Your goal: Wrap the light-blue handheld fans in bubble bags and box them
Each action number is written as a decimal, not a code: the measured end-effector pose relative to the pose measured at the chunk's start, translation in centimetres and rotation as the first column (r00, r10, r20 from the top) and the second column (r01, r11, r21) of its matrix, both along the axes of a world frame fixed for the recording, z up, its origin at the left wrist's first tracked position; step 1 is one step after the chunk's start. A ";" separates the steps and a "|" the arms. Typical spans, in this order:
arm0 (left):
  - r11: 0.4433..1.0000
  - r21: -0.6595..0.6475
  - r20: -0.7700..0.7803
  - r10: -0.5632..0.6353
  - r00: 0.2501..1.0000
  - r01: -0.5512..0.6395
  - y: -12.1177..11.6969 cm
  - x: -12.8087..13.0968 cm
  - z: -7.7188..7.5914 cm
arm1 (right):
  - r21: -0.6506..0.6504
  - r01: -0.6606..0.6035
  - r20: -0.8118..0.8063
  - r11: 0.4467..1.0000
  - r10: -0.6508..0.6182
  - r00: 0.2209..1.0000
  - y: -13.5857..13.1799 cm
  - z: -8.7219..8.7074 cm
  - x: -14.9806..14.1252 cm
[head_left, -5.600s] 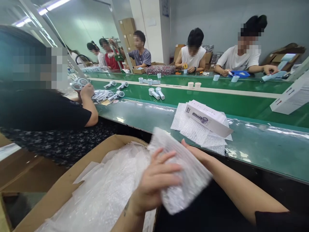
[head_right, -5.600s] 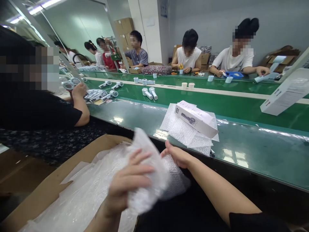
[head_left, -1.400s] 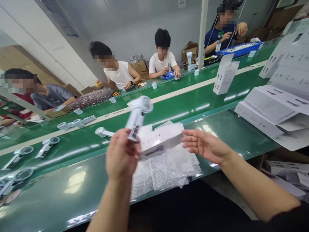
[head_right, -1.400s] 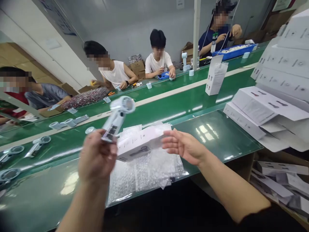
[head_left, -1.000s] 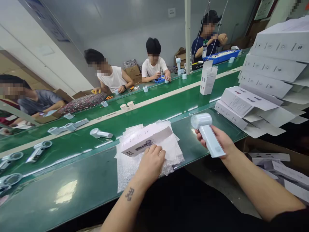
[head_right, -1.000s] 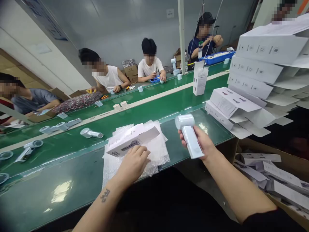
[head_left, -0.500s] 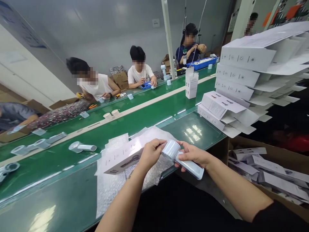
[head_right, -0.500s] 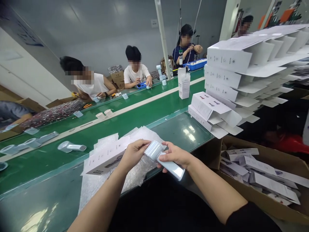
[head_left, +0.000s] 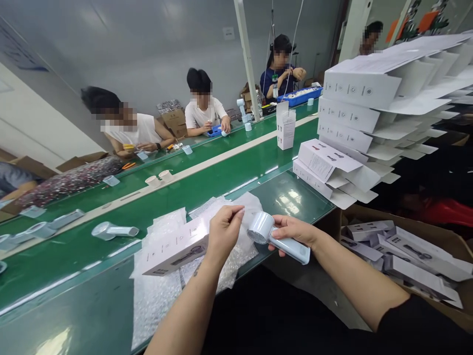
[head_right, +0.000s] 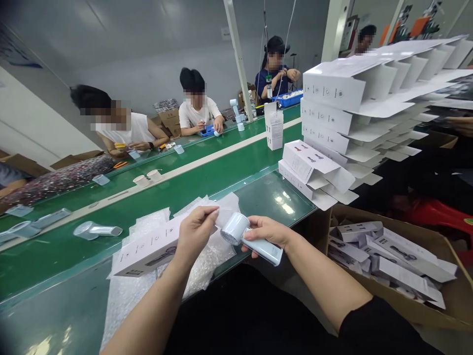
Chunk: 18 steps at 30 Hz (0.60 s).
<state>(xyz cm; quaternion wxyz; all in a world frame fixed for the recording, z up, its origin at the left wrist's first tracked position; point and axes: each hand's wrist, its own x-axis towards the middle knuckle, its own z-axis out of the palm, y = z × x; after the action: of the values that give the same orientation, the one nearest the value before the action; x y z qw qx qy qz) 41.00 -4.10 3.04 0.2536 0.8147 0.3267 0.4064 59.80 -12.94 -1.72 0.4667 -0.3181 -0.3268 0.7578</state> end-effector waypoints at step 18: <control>0.674 0.735 -0.155 0.066 0.986 0.070 -3.3 3.2 -3.2 | 0.012 0.436 0.174 0.900 -0.431 0.885 -1.6 1.6 0.6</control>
<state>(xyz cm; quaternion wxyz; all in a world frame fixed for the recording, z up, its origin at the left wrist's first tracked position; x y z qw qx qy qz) 44.21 -7.41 -0.16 -0.1251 0.8792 0.1541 0.4331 60.43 -14.55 -0.14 0.5898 -0.4534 -0.2762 0.6085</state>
